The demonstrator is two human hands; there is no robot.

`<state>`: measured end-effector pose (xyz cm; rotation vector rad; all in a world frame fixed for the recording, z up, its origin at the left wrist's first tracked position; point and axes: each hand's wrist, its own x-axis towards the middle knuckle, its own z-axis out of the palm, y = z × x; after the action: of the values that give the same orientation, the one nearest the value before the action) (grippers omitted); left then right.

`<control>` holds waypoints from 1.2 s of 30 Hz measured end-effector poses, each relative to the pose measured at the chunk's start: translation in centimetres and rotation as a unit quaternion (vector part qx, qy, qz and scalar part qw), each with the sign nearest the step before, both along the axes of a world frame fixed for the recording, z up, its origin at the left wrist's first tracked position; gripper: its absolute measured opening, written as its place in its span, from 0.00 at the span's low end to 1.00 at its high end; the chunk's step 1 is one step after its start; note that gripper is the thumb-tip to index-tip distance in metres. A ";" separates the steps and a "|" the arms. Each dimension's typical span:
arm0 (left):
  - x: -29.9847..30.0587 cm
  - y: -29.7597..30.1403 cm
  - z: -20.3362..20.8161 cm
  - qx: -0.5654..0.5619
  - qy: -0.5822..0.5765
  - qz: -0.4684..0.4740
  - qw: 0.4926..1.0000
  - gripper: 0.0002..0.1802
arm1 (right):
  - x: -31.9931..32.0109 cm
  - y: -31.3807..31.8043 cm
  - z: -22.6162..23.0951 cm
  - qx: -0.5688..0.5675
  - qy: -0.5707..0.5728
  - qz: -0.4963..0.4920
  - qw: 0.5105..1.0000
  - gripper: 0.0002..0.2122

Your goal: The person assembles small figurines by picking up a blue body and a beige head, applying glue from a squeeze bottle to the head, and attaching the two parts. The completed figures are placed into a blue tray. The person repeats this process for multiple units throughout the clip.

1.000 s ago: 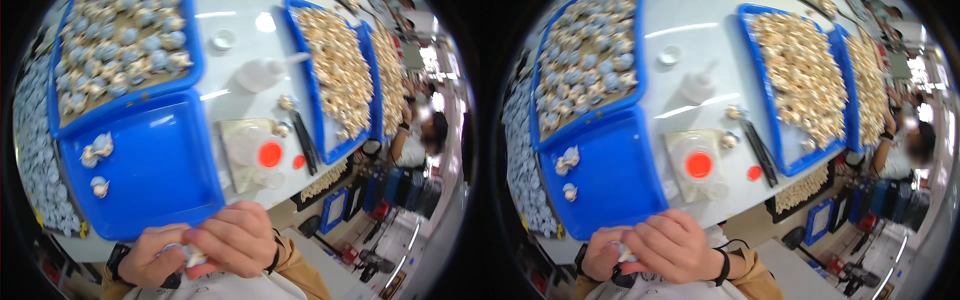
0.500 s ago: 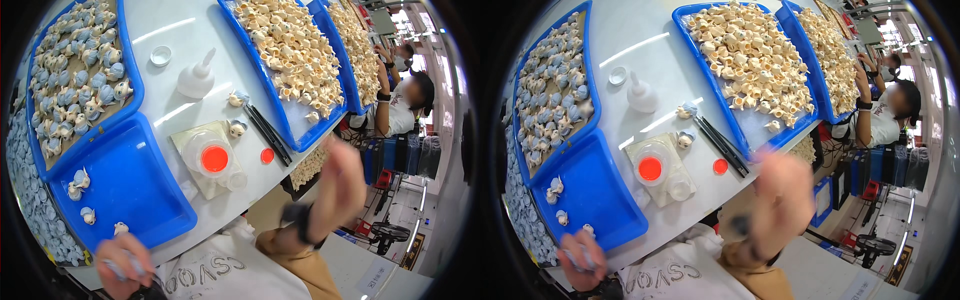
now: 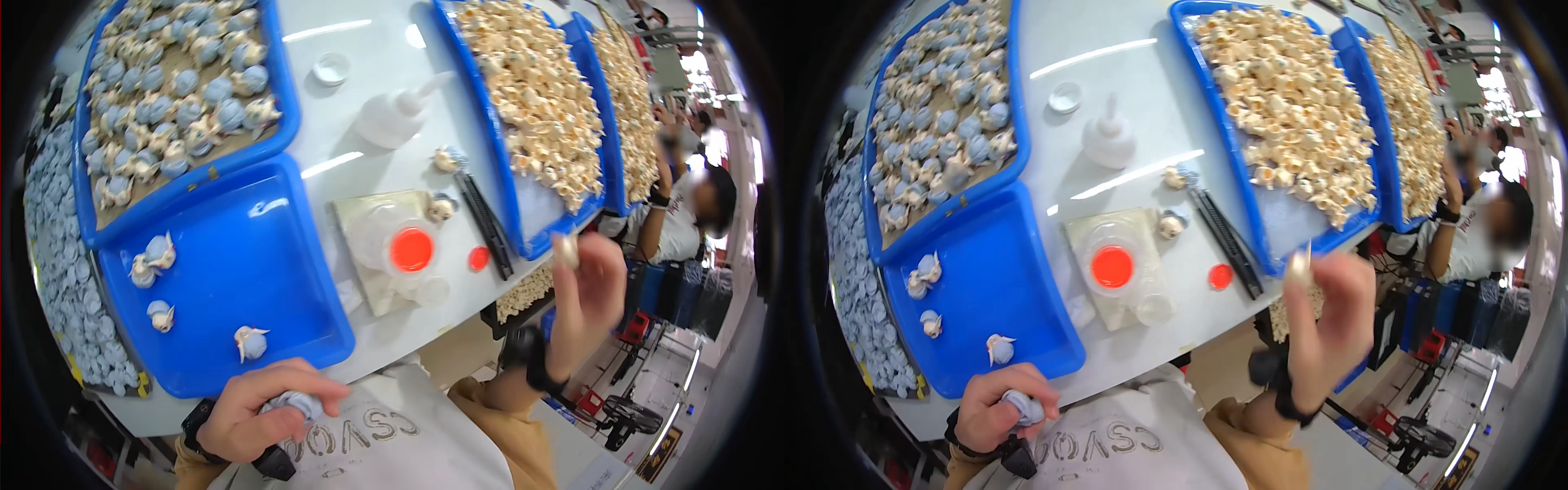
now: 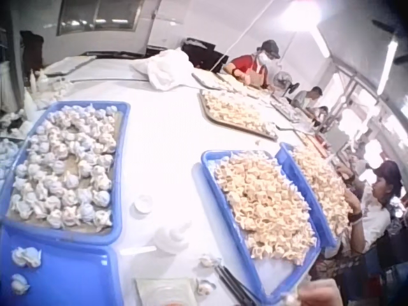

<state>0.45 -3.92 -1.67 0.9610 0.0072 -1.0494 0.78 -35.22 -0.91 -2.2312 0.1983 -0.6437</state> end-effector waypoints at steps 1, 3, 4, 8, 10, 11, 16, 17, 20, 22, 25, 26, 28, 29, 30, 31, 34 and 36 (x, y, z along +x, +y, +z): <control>0.2 -0.1 0.0 -0.005 0.010 0.003 1.000 0.21 | -1.1 1.9 0.8 0.075 -0.025 0.065 0.995 0.11; 0.3 -0.2 0.2 0.007 0.012 -0.008 1.000 0.25 | -1.9 4.6 0.7 0.204 -0.041 0.219 0.953 0.12; 0.1 -0.3 0.2 0.008 0.037 0.017 0.999 0.26 | -2.1 5.5 0.4 0.252 -0.034 0.305 0.918 0.13; -0.1 -0.5 0.2 0.032 0.071 0.051 0.996 0.31 | -2.7 8.5 -0.7 0.265 0.110 0.326 0.901 0.16; -0.1 -0.6 0.1 0.009 0.084 0.071 0.994 0.28 | -2.6 9.1 -0.7 0.277 0.123 0.322 0.897 0.16; -0.1 -0.4 -0.1 -0.009 0.049 0.080 0.996 0.24 | -2.7 9.3 -0.6 0.277 0.123 0.328 0.895 0.16; -1.4 -0.6 -1.2 -0.148 0.015 0.209 0.967 0.20 | -4.4 7.9 0.0 0.267 0.064 0.231 0.933 0.16; -1.6 -0.6 -1.3 -0.151 0.027 0.232 0.961 0.21 | -4.3 7.3 -0.3 0.216 0.023 0.183 0.959 0.16; -1.4 0.0 -1.7 -0.171 -0.004 0.216 0.961 0.22 | -3.5 6.1 0.3 -0.037 0.069 0.087 0.993 0.17; -1.7 0.0 -2.0 -0.180 0.000 0.230 0.957 0.21 | -3.3 6.0 -0.6 -0.038 0.065 0.084 0.994 0.16; -1.9 0.0 -1.8 -0.197 0.030 0.260 0.945 0.19 | -3.2 6.2 -1.6 -0.042 0.050 0.099 0.993 0.16; -1.8 0.1 -1.8 -0.191 0.022 0.247 0.950 0.19 | -3.2 6.3 -1.9 -0.044 0.044 0.107 0.992 0.16; -1.5 0.4 -1.6 -0.177 0.008 0.215 0.960 0.20 | -3.2 6.5 -2.4 -0.044 0.039 0.098 0.993 0.16; -1.5 0.3 -1.6 -0.165 0.003 0.222 0.961 0.19 | -3.1 6.5 -2.6 -0.048 0.041 0.097 0.993 0.16; -1.5 0.1 -1.6 -0.153 -0.002 0.228 0.962 0.19 | -3.1 6.5 -2.7 -0.052 0.043 0.095 0.993 0.16; -1.5 0.0 -1.6 -0.140 -0.007 0.234 0.962 0.19 | -3.0 6.5 -2.7 -0.057 0.046 0.096 0.993 0.16; -1.2 0.0 -1.5 -0.114 -0.020 0.243 0.963 0.18 | -2.9 6.4 -2.7 -0.073 0.055 0.103 0.991 0.16; -1.3 -0.3 -1.5 -0.135 0.001 0.275 0.952 0.17 | -2.8 6.4 -2.6 -0.090 0.056 0.108 0.988 0.17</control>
<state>-0.86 -4.18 -3.16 0.6522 0.1240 -0.5164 -2.07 -28.83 -3.50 -2.4217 -0.0495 -0.4335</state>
